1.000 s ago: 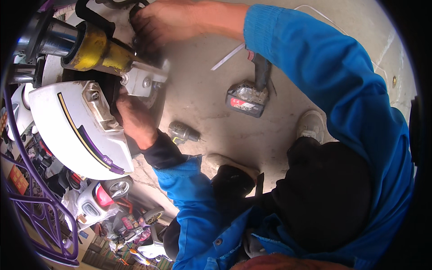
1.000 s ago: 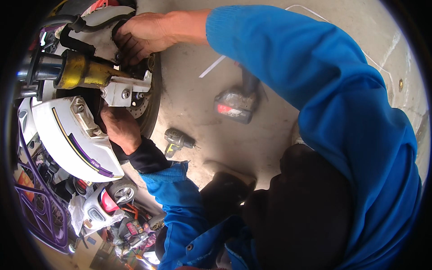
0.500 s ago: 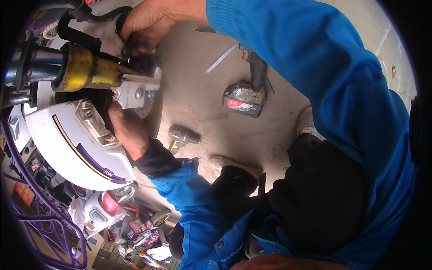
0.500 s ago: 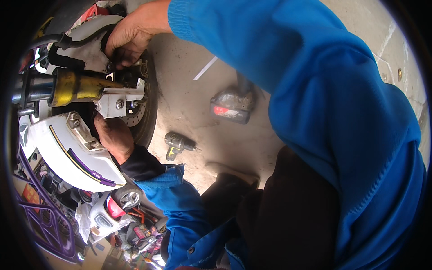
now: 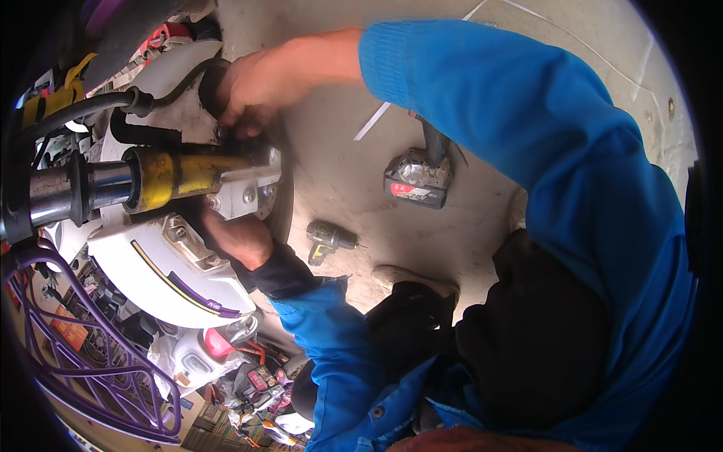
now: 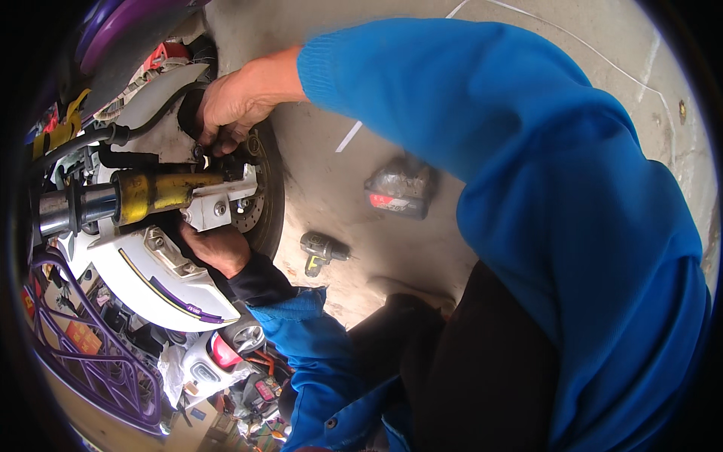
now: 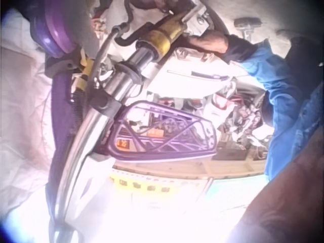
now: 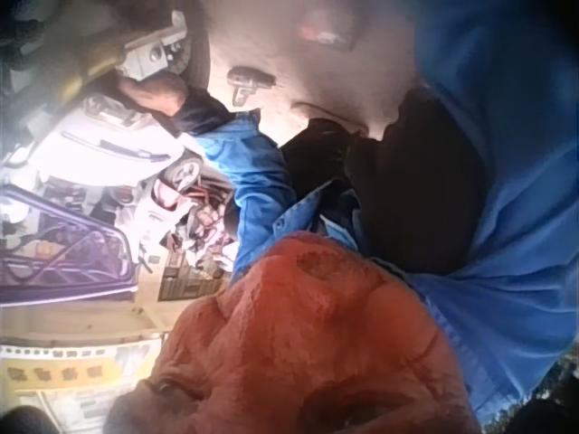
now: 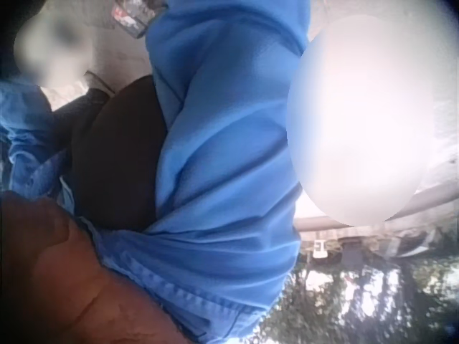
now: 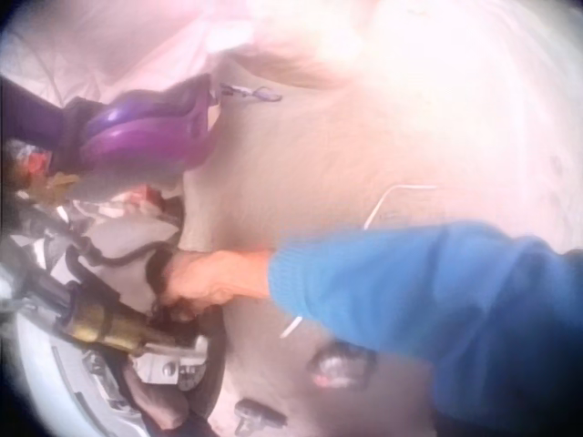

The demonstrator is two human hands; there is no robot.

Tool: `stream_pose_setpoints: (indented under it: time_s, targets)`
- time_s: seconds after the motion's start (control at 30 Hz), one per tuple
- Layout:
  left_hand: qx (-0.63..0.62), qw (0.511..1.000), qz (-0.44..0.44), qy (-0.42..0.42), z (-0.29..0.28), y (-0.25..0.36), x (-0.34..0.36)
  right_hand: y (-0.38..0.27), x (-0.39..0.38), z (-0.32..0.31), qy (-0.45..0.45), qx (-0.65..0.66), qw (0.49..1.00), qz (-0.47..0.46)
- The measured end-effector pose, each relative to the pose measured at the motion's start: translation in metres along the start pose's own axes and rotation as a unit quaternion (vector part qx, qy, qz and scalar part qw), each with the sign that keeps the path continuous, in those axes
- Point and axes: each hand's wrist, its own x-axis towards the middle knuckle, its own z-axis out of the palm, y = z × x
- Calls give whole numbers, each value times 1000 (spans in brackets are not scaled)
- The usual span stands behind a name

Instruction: The person uses a cordless impact wrench to remove bolts from the front wheel assembly of a white motorcycle. They then use a wrench to loosen additional fasteners and remove a metal bracket from the fork area.

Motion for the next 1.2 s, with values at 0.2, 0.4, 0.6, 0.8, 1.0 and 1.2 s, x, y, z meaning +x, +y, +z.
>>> stream_pose_setpoints:
  time_s: [0.2, 0.4, 0.6, 0.8, 1.0, 1.2]
  targets:
    - [76, 996, 38, -9, -3, 6, 0, 23, 17, 1, 64, -134, 975, -164]
    - [111, 993, 46, -21, -9, -6, -6, 9, -4, 26, 141, 199, 969, -48]
    - [-307, 900, -308, -18, 0, 44, 23, 16, 13, 29, 341, 252, 902, -79]
    - [-261, 952, -153, -46, -8, 42, 24, -8, -7, 29, 379, 175, 888, -194]
    - [-273, 959, -64, -45, 1, 11, 24, 4, -14, -4, 348, -161, 893, -236]
    - [-290, 942, -162, 41, 16, 66, 30, 7, -19, -10, 256, -113, 939, -198]
